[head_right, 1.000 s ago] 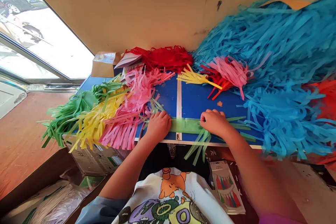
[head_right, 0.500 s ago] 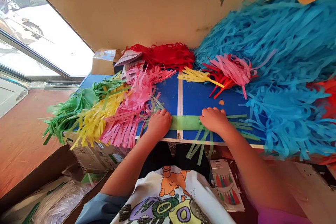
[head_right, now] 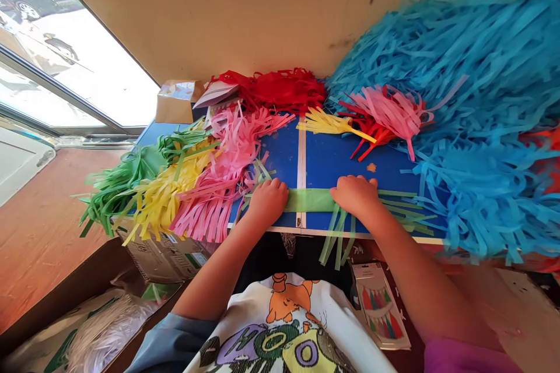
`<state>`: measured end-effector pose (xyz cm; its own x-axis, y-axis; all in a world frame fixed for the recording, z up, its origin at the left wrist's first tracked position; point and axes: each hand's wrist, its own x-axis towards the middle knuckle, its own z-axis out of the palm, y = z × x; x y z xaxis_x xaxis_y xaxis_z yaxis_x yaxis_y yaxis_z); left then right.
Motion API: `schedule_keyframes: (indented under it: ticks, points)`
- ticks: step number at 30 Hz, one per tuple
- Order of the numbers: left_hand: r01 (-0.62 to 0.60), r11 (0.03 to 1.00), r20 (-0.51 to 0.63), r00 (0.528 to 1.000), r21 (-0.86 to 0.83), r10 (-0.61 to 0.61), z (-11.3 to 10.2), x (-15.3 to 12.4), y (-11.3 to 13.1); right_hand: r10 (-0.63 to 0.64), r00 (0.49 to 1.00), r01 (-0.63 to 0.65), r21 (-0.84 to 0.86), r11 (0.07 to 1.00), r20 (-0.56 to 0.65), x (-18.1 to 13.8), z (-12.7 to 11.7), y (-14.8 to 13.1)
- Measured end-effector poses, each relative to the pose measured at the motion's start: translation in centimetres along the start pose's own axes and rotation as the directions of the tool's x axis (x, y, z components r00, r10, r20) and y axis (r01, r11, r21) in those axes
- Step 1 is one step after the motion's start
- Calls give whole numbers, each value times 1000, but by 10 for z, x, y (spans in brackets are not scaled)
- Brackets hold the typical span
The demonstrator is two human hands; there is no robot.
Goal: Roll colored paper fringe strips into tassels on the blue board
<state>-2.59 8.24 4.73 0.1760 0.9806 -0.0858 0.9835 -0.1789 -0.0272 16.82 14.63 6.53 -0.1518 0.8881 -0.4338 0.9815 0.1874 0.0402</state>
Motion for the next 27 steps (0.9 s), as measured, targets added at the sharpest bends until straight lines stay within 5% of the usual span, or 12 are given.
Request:
schedule_keyframes:
  ticks: [13, 16, 20, 23, 27]
  points:
    - [18, 999, -32, 999, 38, -16, -3, 4, 1, 65, 997, -66, -11, 998, -35, -4, -5, 1]
    - [37, 999, -237, 971, 35, -28, -6, -7, 7, 78, 995, -79, -13, 997, -61, -5, -5, 2]
    - [-87, 996, -505, 860, -7, 71, -3, -19, 33, 73, 994, -75, -12, 997, -85, -5, -3, -1]
    - [-291, 957, -366, 889, 14, 276, 8, -19, 53, 78, 992, -80, -12, 997, -99, -5, -3, -2]
    - [-315, 948, -160, 939, -46, 304, 20, -19, 56, 70, 992, -71, -7, 997, -109, -6, -3, -1]
